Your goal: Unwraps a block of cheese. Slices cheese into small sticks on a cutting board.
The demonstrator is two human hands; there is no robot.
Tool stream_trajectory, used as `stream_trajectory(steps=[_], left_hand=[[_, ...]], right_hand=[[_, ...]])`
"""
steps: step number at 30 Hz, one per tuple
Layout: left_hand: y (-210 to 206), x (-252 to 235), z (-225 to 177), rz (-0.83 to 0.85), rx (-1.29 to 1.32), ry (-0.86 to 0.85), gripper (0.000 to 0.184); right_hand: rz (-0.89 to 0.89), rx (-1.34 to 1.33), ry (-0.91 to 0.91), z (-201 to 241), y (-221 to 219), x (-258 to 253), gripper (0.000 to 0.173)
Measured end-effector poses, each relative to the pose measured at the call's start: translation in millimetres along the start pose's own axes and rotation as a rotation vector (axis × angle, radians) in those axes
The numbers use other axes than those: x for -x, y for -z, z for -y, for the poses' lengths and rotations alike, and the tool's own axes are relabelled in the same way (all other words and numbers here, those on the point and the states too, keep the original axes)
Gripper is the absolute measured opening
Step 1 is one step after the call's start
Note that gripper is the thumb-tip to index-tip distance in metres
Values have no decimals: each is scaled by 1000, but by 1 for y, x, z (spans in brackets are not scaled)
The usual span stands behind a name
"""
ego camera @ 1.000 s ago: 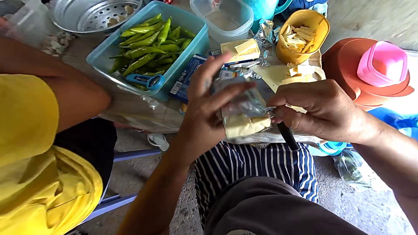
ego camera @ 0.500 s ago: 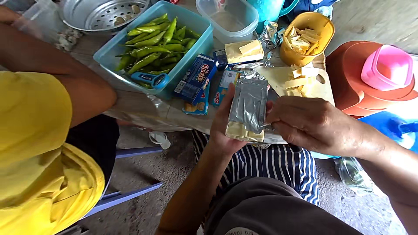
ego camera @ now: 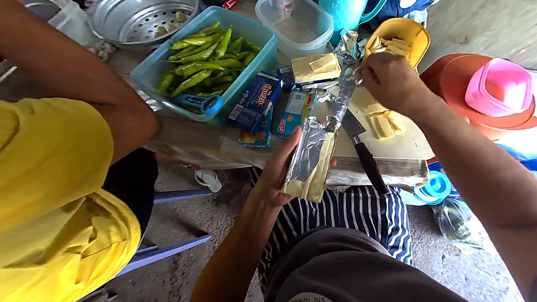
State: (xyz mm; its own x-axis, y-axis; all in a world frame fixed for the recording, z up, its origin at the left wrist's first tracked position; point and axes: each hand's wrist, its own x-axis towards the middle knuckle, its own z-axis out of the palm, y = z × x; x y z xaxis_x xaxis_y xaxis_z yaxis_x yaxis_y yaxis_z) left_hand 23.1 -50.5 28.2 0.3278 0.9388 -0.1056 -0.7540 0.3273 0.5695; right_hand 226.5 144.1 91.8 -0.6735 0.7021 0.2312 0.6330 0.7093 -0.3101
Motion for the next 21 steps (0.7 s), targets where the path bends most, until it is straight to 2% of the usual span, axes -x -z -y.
stream_trajectory(steps=[4,6,8,10,14,16,21], left_hand=[[1,14,0,10,19,-1,59],[1,15,-3,1,38,-32,59],[0,13,-5,-60,77,-55,58],[-2,8,-6,-107,127,-88,57],[-11,-1,-7,-189,128,-134,52],[-15,-4,-7,-157,119,-147,45],[-24,-8,-6,-70,155,-102,42]], right_hand=[[43,53,-129,-25,1,-17,30],[46,27,-145,-29,-2,-19,25],[50,-27,-127,-24,-6,-19,30],[23,-92,9,-14,-7,-14,43],[-121,-217,569,41,-10,16,35],[-132,-230,764,66,-10,31,34],[-160,-59,951,81,-7,46,22]])
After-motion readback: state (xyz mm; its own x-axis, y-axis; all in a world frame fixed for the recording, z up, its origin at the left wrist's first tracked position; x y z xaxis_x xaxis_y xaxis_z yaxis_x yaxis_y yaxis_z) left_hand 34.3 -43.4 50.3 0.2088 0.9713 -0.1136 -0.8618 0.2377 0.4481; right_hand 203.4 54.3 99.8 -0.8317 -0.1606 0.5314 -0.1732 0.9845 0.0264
